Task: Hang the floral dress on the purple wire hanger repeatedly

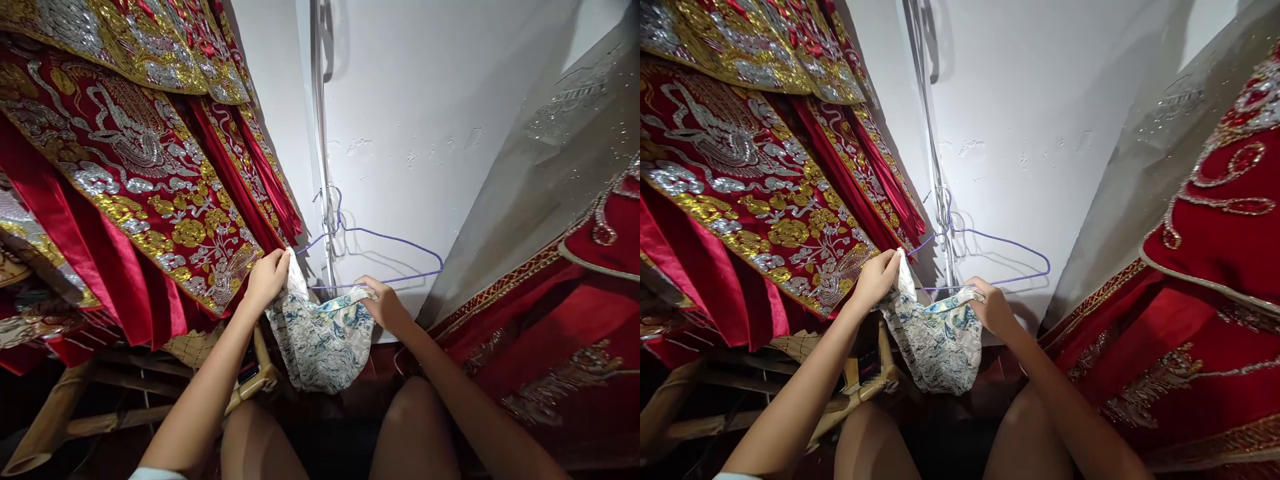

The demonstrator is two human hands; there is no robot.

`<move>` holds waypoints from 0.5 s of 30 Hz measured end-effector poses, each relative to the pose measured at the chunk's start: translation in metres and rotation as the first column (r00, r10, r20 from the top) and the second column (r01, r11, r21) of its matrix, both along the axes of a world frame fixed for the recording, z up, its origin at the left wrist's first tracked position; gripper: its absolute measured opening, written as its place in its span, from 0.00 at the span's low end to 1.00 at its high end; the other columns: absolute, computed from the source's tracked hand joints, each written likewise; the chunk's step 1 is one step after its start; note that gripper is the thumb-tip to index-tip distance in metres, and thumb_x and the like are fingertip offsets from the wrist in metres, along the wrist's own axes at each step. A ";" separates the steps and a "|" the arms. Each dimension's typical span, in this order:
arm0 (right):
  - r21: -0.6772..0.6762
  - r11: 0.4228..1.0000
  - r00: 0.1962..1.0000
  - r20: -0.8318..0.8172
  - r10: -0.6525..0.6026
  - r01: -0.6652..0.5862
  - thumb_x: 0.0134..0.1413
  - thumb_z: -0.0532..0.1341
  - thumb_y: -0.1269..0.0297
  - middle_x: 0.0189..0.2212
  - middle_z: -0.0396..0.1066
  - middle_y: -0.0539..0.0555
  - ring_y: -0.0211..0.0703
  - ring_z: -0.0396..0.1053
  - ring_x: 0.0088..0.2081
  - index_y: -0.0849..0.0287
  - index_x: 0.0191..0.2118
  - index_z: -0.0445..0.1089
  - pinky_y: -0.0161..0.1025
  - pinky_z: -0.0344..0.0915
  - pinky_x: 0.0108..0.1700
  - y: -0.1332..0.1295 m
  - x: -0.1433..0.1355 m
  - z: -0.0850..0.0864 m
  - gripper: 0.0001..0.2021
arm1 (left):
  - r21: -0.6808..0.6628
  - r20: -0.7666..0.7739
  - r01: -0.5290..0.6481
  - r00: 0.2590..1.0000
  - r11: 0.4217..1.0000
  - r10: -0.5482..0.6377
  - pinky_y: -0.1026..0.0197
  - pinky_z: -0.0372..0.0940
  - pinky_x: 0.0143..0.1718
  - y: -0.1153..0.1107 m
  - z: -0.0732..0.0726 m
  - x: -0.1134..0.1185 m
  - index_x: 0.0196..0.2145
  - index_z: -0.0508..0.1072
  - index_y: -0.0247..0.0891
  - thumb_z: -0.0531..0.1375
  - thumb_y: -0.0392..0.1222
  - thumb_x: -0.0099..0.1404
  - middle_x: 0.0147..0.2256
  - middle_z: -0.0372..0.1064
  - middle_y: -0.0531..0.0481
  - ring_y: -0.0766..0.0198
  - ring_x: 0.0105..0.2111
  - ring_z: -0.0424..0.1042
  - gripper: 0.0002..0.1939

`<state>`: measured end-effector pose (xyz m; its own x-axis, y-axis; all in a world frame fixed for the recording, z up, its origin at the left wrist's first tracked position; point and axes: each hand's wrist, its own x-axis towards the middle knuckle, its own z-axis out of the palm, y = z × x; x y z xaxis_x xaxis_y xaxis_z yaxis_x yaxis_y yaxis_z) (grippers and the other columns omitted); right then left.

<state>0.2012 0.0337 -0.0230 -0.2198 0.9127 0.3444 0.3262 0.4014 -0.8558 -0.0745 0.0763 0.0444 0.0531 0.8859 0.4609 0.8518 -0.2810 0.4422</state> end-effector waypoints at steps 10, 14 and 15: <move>-0.033 0.930 0.931 0.026 -0.365 0.365 0.40 0.62 0.68 0.30 0.76 0.56 0.43 0.71 0.27 0.66 0.55 0.73 0.35 0.64 0.26 0.036 0.095 0.038 0.31 | 0.026 0.042 0.083 0.996 0.996 -0.084 0.62 0.47 0.24 -0.014 0.012 -0.011 0.18 0.66 0.36 0.51 0.58 0.69 0.17 0.54 0.54 0.67 0.20 0.53 0.29; -0.256 0.967 0.984 0.174 0.040 0.006 0.43 0.70 0.56 0.32 0.80 0.60 0.56 0.76 0.35 0.63 0.33 0.81 0.41 0.71 0.32 0.029 0.118 0.072 0.14 | 0.060 0.009 -0.027 1.000 0.998 0.027 0.62 0.51 0.25 -0.012 0.025 -0.025 0.22 0.75 0.36 0.52 0.59 0.67 0.18 0.64 0.51 0.64 0.22 0.60 0.27; -0.289 0.956 0.979 0.176 0.102 -0.048 0.42 0.71 0.53 0.28 0.79 0.60 0.55 0.76 0.31 0.62 0.29 0.81 0.41 0.71 0.30 0.027 0.120 0.076 0.16 | 0.066 0.019 -0.023 1.000 0.998 0.022 0.62 0.52 0.26 -0.010 0.027 -0.027 0.24 0.76 0.36 0.53 0.59 0.67 0.20 0.67 0.50 0.63 0.23 0.63 0.27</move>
